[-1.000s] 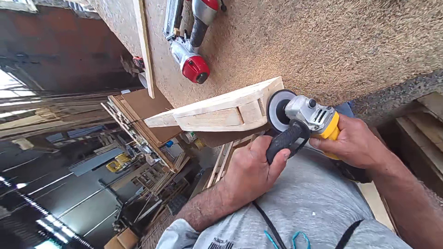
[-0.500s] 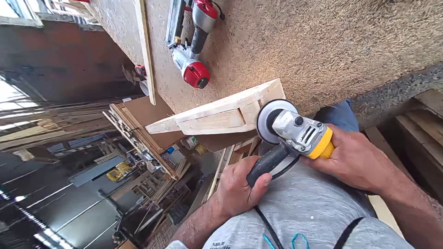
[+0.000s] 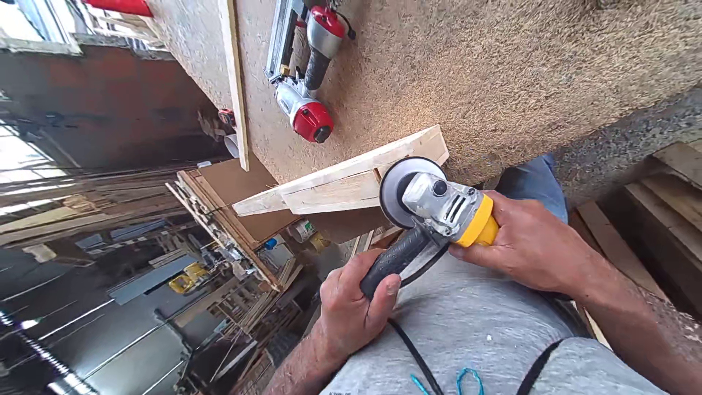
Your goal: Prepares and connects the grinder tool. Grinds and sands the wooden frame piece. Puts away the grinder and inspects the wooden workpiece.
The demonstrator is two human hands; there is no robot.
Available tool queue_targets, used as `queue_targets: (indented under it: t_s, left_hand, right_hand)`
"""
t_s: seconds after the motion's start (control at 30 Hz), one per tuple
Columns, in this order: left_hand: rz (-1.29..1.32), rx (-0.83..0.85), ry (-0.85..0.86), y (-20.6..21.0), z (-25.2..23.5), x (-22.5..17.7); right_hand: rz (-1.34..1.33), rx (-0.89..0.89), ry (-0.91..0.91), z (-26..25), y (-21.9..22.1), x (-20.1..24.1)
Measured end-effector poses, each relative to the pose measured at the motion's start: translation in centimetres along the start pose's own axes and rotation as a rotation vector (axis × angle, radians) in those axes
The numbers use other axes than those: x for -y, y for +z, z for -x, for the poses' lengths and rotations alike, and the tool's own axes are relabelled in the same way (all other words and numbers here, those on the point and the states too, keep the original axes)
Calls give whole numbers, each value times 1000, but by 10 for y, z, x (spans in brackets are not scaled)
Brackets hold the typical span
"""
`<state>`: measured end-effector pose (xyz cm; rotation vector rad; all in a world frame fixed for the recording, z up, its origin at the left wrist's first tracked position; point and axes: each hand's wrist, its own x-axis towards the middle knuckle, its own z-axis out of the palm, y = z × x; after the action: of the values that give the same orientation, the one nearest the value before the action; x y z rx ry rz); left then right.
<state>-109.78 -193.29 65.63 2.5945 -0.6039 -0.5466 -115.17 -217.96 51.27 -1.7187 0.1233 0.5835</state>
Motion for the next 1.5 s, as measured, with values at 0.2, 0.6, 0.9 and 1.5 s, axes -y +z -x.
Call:
queue_targets:
  t_s: [0.2, 0.6, 0.9, 1.5]
  left_hand:
    - [-31, 127, -87, 47, -66, -16]
    - [-4, -28, -17, 14, -1, 3]
    - [182, 76, 47, 37, -43, -2]
    - [518, -322, 117, 19, 81, 152]
  right_hand:
    - [-249, -22, 125, -18, -16, -68]
    - [34, -12, -46, -9, -5, -11]
    - [39, -147, 176, 22, -28, -29]
    - [741, -157, -79, -1, 82, 140]
